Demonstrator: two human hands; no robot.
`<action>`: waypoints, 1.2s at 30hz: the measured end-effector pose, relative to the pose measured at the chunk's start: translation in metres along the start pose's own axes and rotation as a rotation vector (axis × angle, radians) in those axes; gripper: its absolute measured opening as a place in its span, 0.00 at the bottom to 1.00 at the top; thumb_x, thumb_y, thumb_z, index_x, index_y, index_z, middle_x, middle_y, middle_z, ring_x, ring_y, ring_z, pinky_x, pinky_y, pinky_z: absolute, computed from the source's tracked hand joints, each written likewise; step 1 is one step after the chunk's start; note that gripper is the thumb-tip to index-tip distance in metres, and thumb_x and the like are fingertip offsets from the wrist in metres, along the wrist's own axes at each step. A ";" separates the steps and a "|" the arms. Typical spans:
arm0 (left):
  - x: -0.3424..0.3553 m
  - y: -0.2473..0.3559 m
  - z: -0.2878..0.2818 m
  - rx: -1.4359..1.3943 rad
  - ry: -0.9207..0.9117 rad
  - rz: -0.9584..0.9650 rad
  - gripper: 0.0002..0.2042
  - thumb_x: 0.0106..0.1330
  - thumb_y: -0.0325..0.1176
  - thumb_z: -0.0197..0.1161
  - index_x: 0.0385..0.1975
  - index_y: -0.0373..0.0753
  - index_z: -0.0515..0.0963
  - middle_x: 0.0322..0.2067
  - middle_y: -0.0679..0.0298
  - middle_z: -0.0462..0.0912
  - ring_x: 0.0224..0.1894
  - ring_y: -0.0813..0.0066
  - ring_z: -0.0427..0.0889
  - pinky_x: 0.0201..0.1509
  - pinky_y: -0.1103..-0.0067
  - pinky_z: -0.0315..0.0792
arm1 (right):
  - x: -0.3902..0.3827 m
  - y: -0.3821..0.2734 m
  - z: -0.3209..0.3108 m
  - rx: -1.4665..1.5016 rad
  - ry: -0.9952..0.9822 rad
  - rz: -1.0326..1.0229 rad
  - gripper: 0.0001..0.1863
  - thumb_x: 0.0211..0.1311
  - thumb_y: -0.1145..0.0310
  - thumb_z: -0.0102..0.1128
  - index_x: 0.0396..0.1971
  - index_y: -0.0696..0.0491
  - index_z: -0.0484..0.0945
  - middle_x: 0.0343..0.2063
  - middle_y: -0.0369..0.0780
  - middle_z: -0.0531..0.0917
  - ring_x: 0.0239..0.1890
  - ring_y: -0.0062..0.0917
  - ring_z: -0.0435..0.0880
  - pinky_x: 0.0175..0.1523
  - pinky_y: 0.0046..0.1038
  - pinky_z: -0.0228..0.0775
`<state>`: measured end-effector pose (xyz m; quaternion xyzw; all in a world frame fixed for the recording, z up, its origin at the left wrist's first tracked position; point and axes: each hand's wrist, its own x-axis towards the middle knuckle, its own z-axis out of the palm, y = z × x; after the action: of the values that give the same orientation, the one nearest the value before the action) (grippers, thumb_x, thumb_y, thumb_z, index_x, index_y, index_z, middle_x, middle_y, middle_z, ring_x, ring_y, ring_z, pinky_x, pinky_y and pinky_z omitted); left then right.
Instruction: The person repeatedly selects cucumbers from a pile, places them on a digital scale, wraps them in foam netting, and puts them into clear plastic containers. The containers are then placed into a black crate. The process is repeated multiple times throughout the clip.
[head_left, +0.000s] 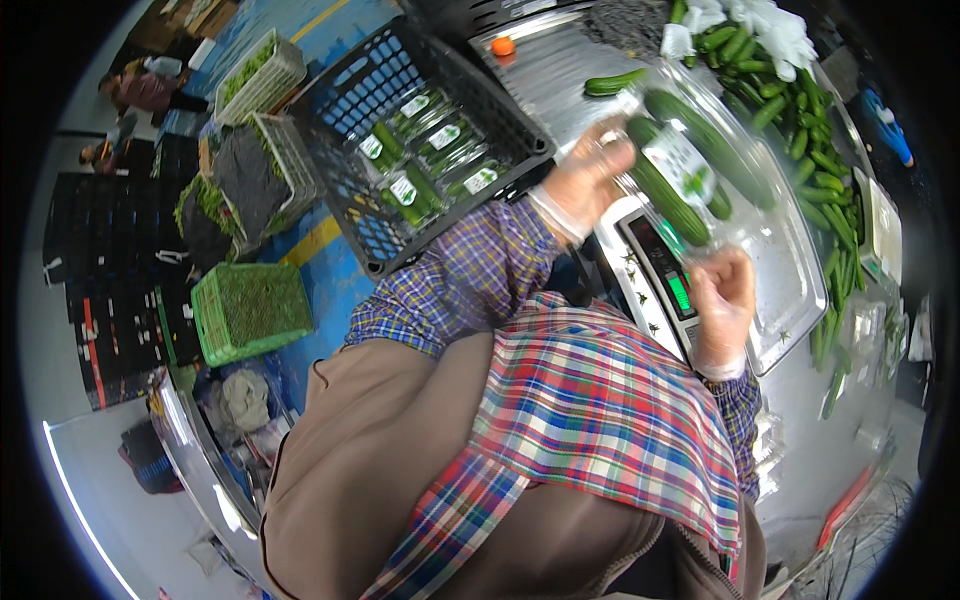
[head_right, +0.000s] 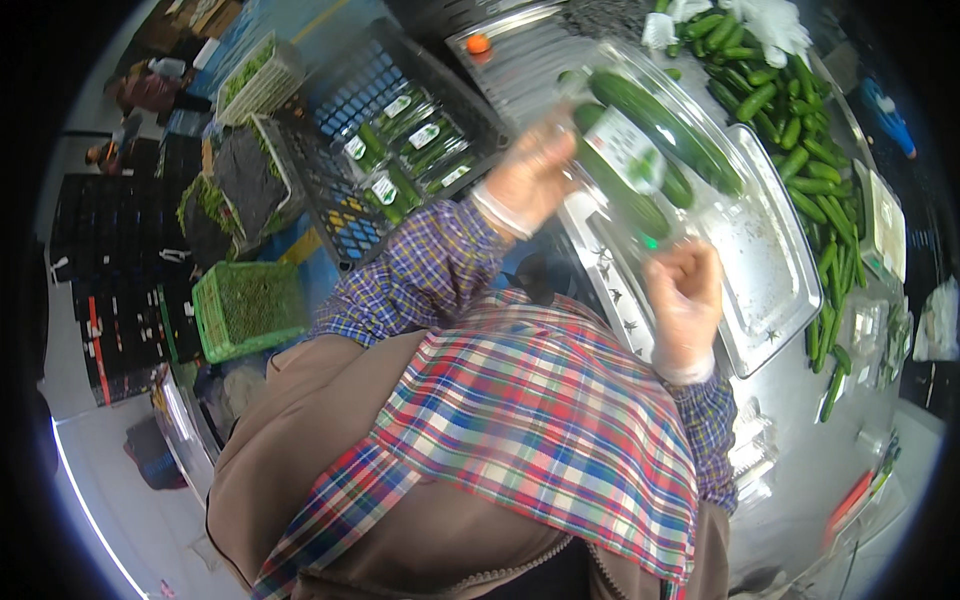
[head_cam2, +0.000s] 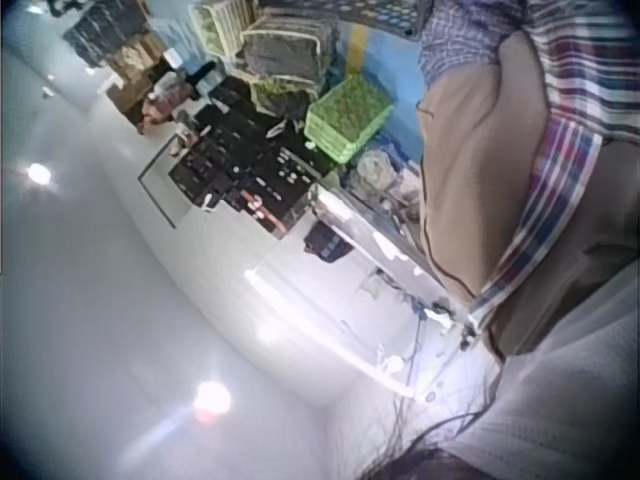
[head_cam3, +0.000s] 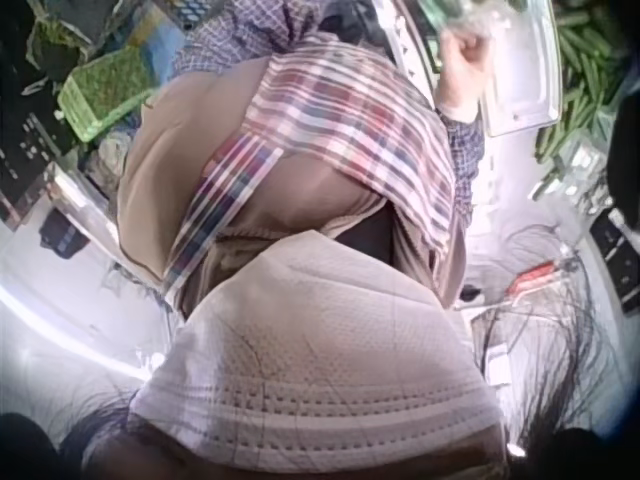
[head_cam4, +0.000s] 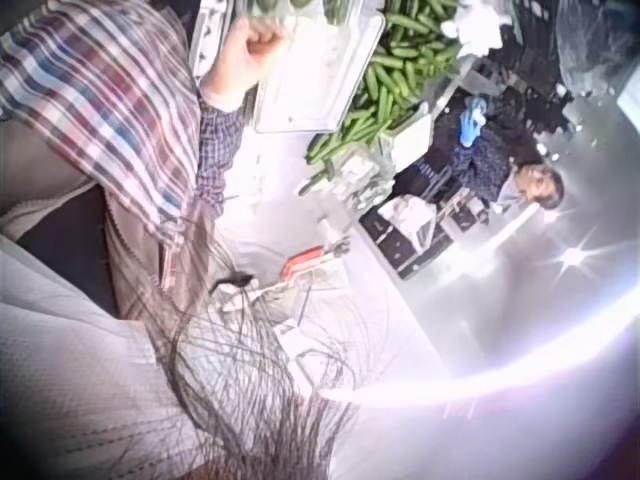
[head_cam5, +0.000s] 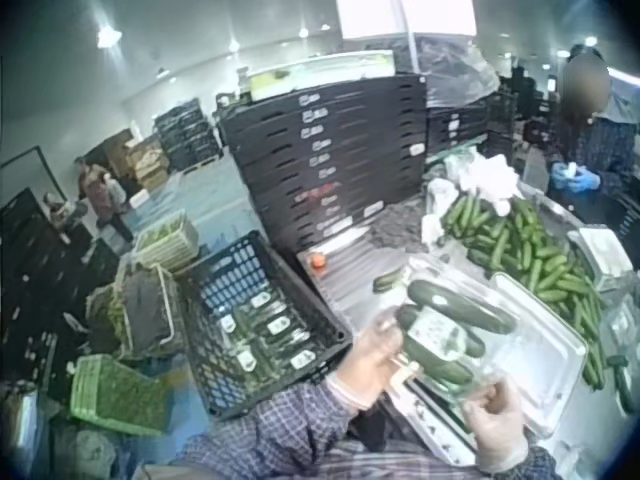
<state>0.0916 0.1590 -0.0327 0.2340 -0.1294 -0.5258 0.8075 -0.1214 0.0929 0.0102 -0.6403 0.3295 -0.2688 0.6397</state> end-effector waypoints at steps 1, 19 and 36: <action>0.000 0.016 -0.008 0.027 0.012 0.077 0.19 0.66 0.36 0.58 0.56 0.42 0.67 0.54 0.58 0.73 0.56 0.63 0.72 0.59 0.63 0.67 | 0.005 -0.002 0.014 -0.021 -0.093 -0.015 0.15 0.58 0.82 0.57 0.44 0.56 0.67 0.30 0.32 0.75 0.30 0.12 0.72 0.36 0.14 0.66; 0.000 0.219 -0.333 -0.247 1.347 0.359 0.22 0.68 0.46 0.51 0.54 0.37 0.68 0.52 0.55 0.73 0.53 0.56 0.74 0.57 0.58 0.69 | 0.036 0.009 0.057 0.120 -0.120 0.122 0.09 0.67 0.76 0.49 0.44 0.57 0.73 0.32 0.36 0.78 0.30 0.17 0.72 0.36 0.18 0.66; 0.032 0.230 -0.374 1.630 1.326 -0.665 0.27 0.57 0.35 0.61 0.57 0.35 0.66 0.57 0.50 0.68 0.56 0.57 0.72 0.59 0.64 0.68 | 0.035 0.012 0.040 0.076 0.118 0.268 0.11 0.64 0.78 0.46 0.44 0.59 0.74 0.32 0.38 0.79 0.31 0.18 0.75 0.39 0.20 0.70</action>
<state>0.4566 0.2979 -0.2362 0.9555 0.0909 -0.2440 0.1383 -0.0696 0.0923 -0.0061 -0.5489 0.4390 -0.2304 0.6730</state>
